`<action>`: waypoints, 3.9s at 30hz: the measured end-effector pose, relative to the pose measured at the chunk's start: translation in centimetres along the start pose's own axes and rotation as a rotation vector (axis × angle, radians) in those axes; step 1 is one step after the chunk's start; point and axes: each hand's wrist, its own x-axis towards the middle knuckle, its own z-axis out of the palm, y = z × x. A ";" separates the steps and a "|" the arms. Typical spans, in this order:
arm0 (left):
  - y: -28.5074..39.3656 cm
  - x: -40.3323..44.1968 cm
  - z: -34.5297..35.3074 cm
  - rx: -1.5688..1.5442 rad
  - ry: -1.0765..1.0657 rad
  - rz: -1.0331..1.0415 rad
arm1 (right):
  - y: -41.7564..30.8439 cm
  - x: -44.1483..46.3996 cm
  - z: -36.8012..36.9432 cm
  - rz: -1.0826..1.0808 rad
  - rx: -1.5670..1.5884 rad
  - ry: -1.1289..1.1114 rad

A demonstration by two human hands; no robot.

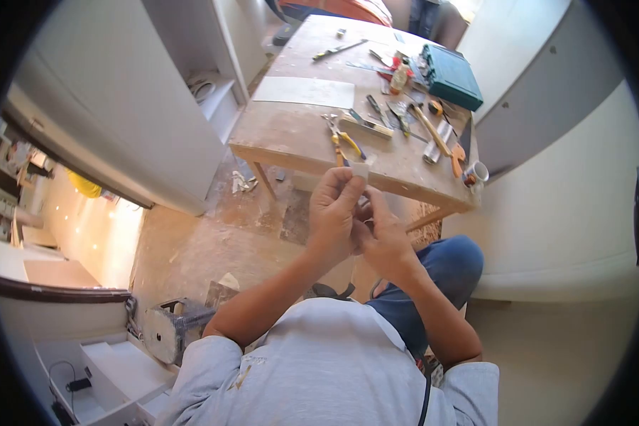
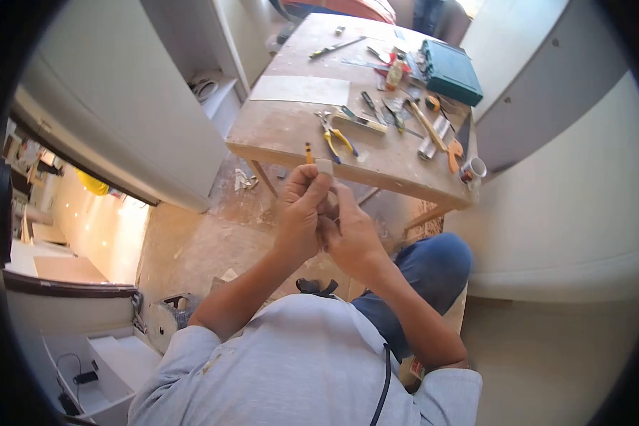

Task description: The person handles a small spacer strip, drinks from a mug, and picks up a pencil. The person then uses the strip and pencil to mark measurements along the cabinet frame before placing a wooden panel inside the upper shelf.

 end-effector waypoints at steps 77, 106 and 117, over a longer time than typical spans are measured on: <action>2.6 4.1 -37.3 1.097 0.659 0.076 | 8.8 -5.2 -12.4 0.116 -0.125 1.093; 13.4 -13.6 -28.8 0.606 0.150 0.055 | -2.1 9.7 10.6 -0.081 -0.162 -0.573; 9.6 4.8 -30.8 0.268 0.417 -0.003 | 18.4 15.0 25.7 -0.276 0.052 -0.611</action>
